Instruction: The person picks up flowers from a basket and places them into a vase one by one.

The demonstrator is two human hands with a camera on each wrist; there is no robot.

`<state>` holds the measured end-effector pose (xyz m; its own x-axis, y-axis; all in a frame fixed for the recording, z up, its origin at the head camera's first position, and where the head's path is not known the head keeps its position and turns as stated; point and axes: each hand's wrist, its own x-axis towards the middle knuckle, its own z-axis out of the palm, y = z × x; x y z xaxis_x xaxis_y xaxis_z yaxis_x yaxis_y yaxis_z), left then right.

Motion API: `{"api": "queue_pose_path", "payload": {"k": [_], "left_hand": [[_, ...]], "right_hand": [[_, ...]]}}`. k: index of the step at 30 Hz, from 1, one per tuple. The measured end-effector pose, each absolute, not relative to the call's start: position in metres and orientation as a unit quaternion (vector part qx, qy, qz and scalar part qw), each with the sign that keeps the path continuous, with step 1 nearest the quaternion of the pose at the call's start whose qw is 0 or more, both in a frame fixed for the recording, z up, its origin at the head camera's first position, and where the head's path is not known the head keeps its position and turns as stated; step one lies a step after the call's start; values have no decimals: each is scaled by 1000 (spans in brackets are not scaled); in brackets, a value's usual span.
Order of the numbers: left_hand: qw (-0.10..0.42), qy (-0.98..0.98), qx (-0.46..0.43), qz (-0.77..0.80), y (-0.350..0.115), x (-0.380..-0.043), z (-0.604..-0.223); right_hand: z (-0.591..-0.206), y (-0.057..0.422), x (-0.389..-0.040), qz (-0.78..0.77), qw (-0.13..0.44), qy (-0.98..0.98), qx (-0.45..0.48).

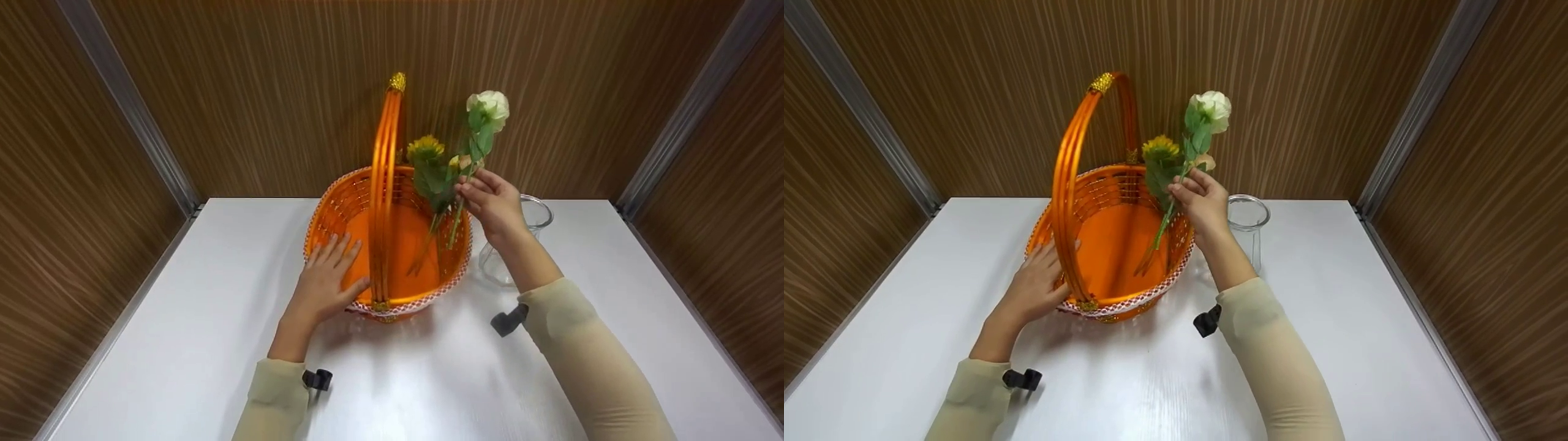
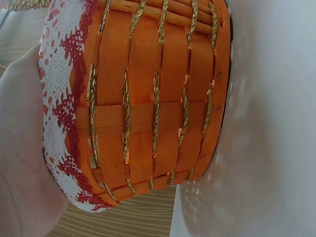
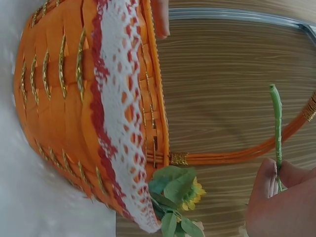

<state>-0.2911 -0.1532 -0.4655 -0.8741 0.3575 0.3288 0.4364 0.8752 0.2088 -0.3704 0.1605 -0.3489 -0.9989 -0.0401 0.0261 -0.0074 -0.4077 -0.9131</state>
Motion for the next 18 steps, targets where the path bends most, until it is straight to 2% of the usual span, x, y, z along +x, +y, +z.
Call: {"api": "queue_pose_path", "payload": {"k": [18], "left_hand": [[147,-955,-215,-144,-152,-293,-466]], "right_hand": [[-337,193,-361,-847,-10,532,-13]]}}
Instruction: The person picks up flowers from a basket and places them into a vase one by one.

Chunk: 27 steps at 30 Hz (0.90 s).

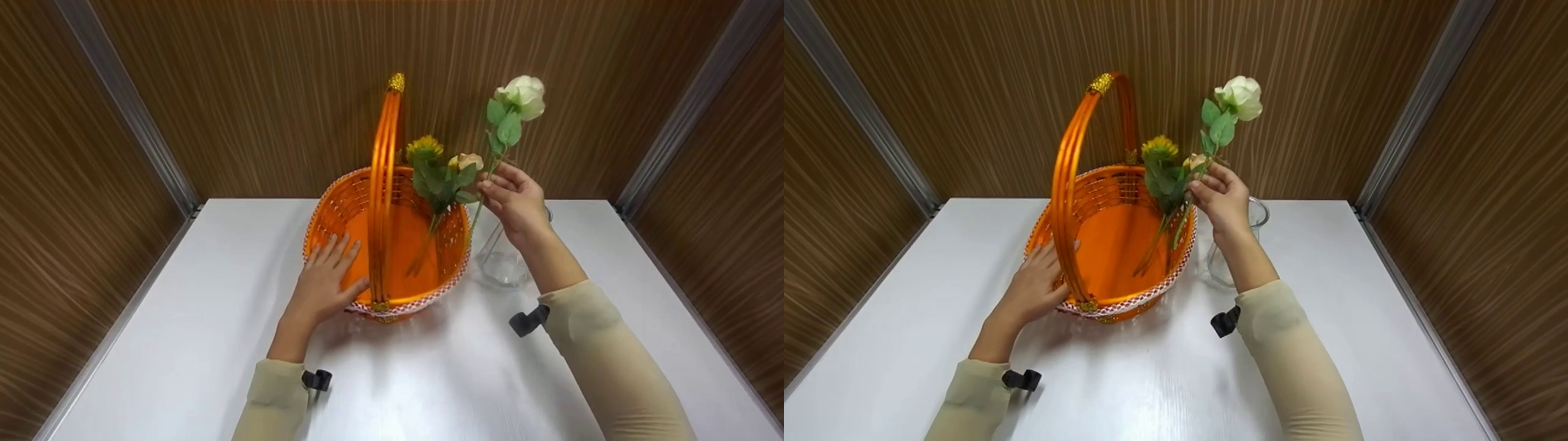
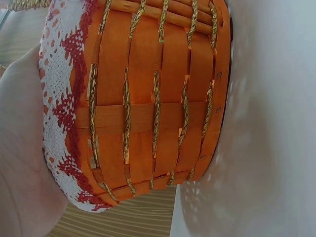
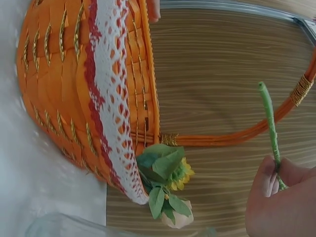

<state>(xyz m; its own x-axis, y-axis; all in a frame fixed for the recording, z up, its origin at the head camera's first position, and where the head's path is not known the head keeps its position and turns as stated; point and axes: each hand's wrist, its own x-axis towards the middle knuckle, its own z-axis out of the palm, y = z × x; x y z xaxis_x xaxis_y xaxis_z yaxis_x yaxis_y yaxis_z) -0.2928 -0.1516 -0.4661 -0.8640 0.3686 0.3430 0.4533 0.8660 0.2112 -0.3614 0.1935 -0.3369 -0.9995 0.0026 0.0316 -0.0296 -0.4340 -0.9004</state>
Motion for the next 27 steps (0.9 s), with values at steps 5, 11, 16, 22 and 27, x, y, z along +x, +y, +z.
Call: {"api": "queue_pose_path", "payload": {"k": [5,11,16,22,27], "left_hand": [[144,-955,-216,-143,-152,-292,-465],[147,-955,-213,-143,-153,-293,-464],[147,-956,-208,-146,-154,-294,-462],[146,-956,-209,-144,-154,-293,-462],[137,-958,-207,-144,-154,-293,-461]], "right_hand": [[-332,204,-360,857,23,-515,10],[-326,215,-359,865,37,-501,11],[-321,224,-358,871,46,-489,15],[-318,234,-357,873,59,-484,16],[-314,241,-358,878,64,-474,22]]}}
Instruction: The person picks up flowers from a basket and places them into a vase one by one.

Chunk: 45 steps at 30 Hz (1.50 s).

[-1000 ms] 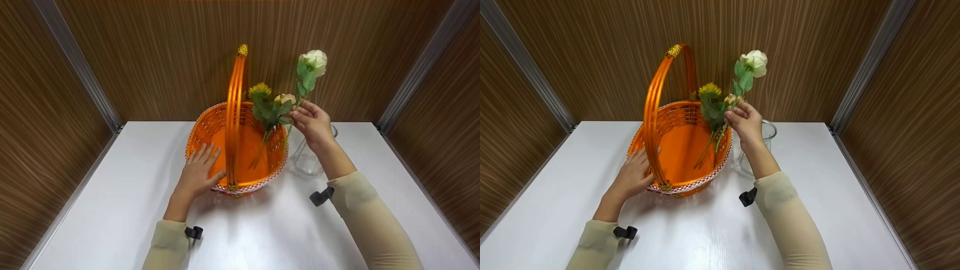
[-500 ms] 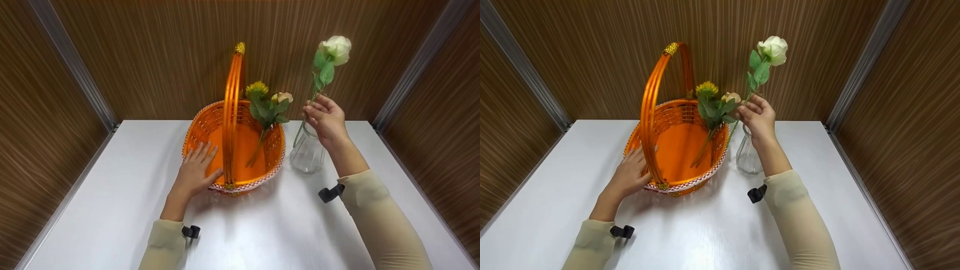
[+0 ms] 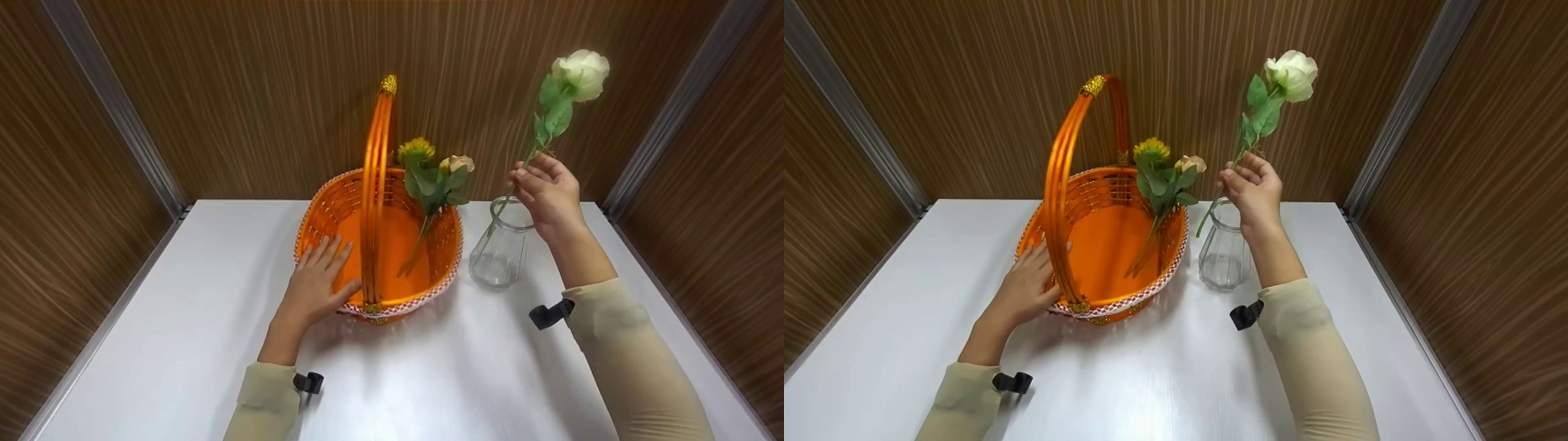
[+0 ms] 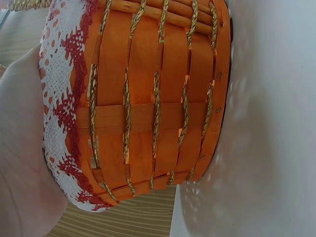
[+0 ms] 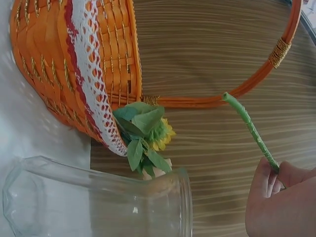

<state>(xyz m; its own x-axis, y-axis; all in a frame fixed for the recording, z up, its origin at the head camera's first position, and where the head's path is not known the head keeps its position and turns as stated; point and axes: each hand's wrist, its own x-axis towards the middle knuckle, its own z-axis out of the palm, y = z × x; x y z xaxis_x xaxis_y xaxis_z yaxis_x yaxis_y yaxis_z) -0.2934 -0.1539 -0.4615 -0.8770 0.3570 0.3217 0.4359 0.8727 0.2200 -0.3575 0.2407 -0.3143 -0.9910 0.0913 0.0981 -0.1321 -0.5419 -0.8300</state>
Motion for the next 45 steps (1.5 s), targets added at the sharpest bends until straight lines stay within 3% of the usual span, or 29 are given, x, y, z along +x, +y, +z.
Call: {"api": "queue_pose_path", "payload": {"k": [45], "left_hand": [[150,-954,-214,-144,-154,-294,-463]], "right_hand": [[-316,283,-361,896,138,-421,19]]}}
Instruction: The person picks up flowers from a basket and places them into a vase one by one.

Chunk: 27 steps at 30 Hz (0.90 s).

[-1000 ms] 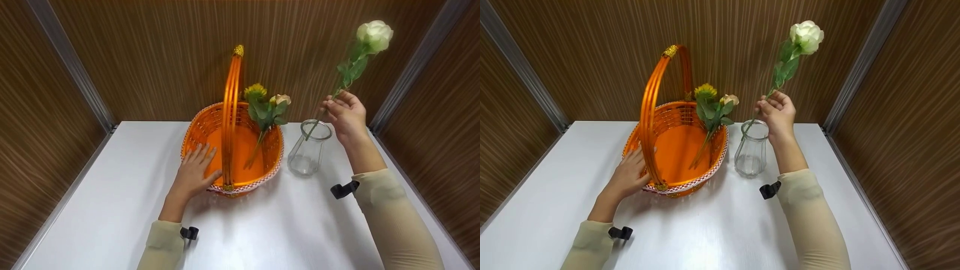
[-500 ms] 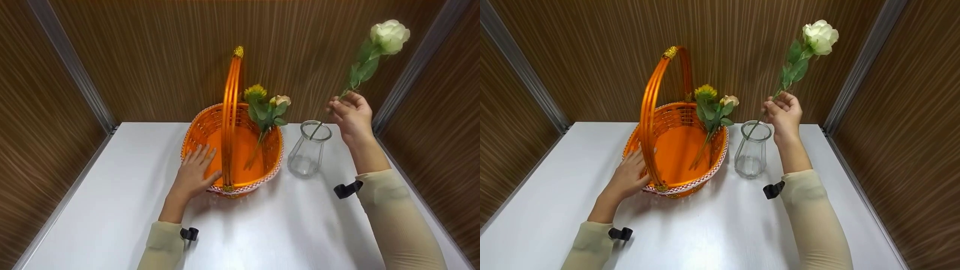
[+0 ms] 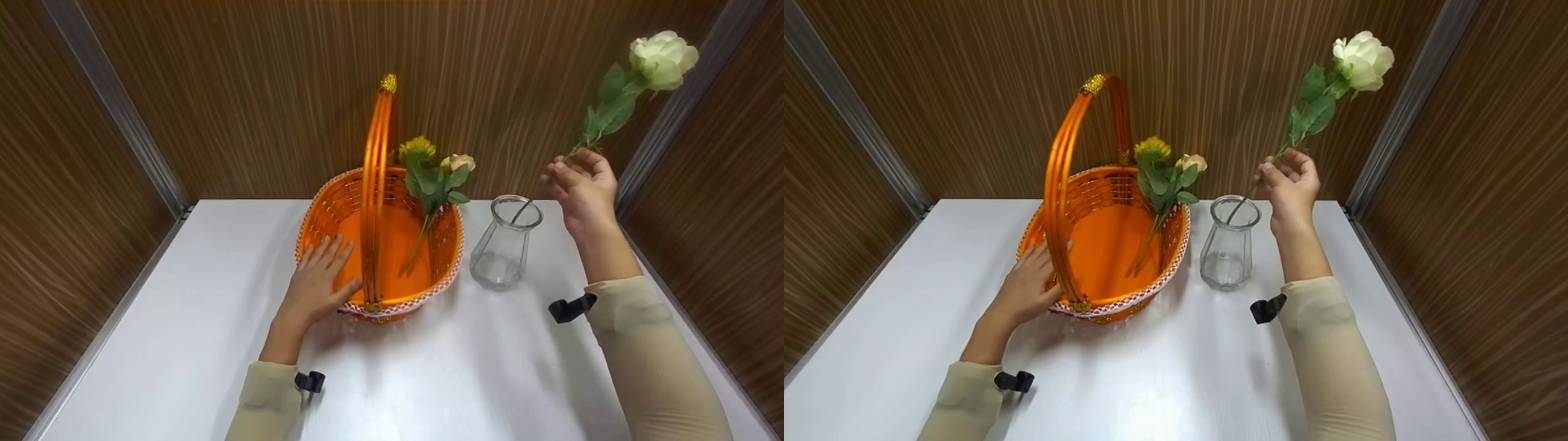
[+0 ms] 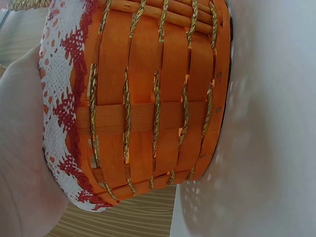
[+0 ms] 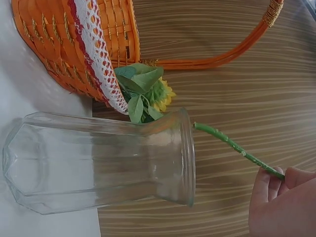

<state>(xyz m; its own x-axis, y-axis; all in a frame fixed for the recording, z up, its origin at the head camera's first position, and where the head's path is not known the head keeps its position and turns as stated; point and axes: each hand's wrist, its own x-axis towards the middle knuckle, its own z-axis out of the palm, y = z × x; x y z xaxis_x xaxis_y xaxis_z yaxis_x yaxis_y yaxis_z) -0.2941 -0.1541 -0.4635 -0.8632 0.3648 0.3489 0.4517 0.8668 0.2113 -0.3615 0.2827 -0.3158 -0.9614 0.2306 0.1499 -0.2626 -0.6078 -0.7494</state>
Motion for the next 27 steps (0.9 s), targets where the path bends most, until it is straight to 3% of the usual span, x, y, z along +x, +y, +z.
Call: {"api": "queue_pose_path", "payload": {"k": [6,16,27], "left_hand": [[156,-952,-215,-153,-154,-293,-462],[151,-954,-211,-149,-154,-292,-464],[135,-958,-206,-147,-155,-293,-463]], "right_hand": [[-320,281,-365,875,148,-460,12],[-335,278,-370,852,119,-509,-24],[-347,275,-373,824,67,-562,9]]}}
